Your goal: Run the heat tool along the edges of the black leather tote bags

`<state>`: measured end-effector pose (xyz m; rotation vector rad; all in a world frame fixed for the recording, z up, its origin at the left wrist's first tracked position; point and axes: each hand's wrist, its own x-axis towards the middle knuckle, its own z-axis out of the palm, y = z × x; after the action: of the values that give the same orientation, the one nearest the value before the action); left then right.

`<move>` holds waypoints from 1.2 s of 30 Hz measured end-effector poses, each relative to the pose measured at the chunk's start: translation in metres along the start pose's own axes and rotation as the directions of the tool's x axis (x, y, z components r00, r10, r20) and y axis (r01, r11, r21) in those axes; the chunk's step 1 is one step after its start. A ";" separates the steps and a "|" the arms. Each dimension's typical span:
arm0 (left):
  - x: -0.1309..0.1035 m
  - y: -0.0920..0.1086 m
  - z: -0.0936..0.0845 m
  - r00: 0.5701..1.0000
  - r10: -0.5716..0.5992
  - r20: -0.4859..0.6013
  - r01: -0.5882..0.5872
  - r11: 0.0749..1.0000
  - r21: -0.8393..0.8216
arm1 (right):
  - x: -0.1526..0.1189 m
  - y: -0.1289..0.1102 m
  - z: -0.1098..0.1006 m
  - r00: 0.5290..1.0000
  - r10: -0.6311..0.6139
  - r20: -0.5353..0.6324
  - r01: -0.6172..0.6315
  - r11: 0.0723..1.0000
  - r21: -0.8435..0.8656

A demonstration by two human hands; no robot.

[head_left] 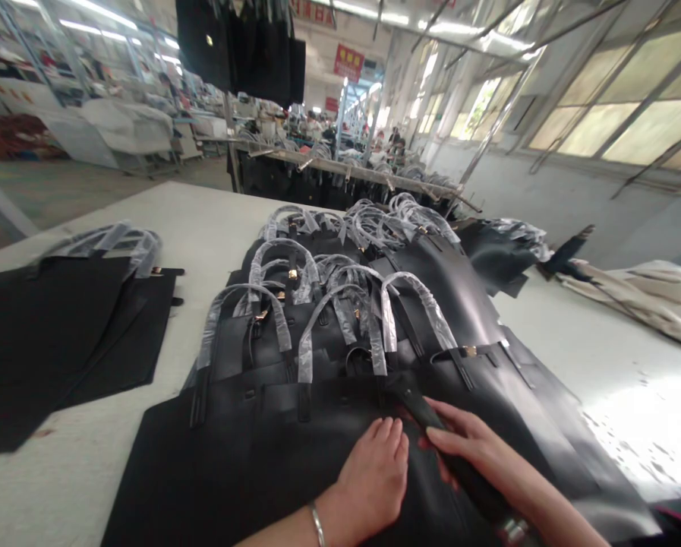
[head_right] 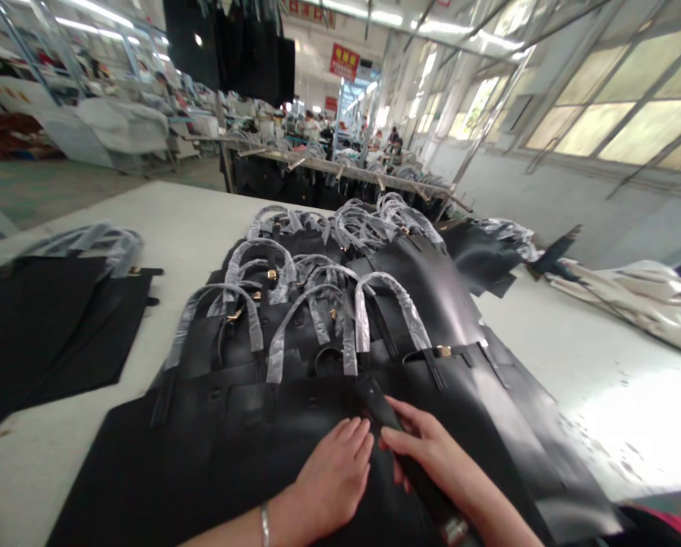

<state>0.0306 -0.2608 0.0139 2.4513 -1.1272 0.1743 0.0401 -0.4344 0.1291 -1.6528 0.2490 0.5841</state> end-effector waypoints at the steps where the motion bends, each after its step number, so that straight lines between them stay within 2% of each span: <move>1: 0.000 0.000 0.002 1.000 0.014 0.005 -0.014 1.000 -0.001 | 0.003 0.003 0.007 1.000 0.015 0.016 -0.015 1.000 0.002; 3: 0.001 -0.001 0.004 0.999 0.036 0.008 -0.036 0.999 -0.005 | 0.016 0.007 0.019 1.000 -0.005 0.020 0.005 1.000 0.009; 6: 0.001 -0.002 0.001 0.999 0.034 -0.001 -0.034 0.999 -0.013 | 0.034 0.003 0.031 0.997 -0.071 -0.038 0.072 0.997 0.010; 9: -0.002 -0.002 -0.003 0.999 0.053 -0.001 -0.053 0.999 -0.014 | 0.032 -0.004 0.032 0.991 -0.110 -0.082 0.109 0.994 -0.015; 11: -0.003 -0.003 -0.002 0.995 0.099 0.012 -0.099 0.995 -0.007 | 0.022 -0.006 0.029 0.996 -0.087 -0.024 0.086 0.995 -0.044; 14: -0.004 -0.004 0.004 0.980 0.192 0.043 -0.190 0.981 -0.042 | 0.012 -0.002 0.029 0.991 0.014 0.134 -0.006 0.998 -0.059; 17: -0.003 -0.005 0.013 0.963 0.268 0.033 -0.266 0.962 -0.063 | 0.019 0.000 0.037 0.973 0.075 0.219 -0.072 0.997 -0.023; 22: -0.004 -0.004 0.016 0.971 0.239 0.014 -0.240 0.968 0.077 | 0.041 -0.011 0.047 0.979 0.035 0.200 -0.037 0.999 0.009; 28: -0.003 -0.005 0.005 0.978 0.208 -0.029 -0.209 0.977 -0.051 | 0.033 -0.011 0.027 0.934 0.140 0.327 -0.126 0.990 -0.064; 30: -0.002 -0.006 0.004 0.978 0.209 -0.026 -0.210 0.975 -0.068 | 0.034 -0.010 0.028 0.924 0.151 0.352 -0.135 0.988 -0.068; 36: -0.001 -0.004 0.015 0.981 0.191 -0.025 -0.191 0.982 -0.010 | 0.056 -0.028 0.068 0.961 0.115 0.250 -0.105 0.993 -0.052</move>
<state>0.0323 -0.2642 -0.0017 2.3216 -1.3483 0.2530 0.0851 -0.3538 0.1205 -1.5886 0.1441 0.8813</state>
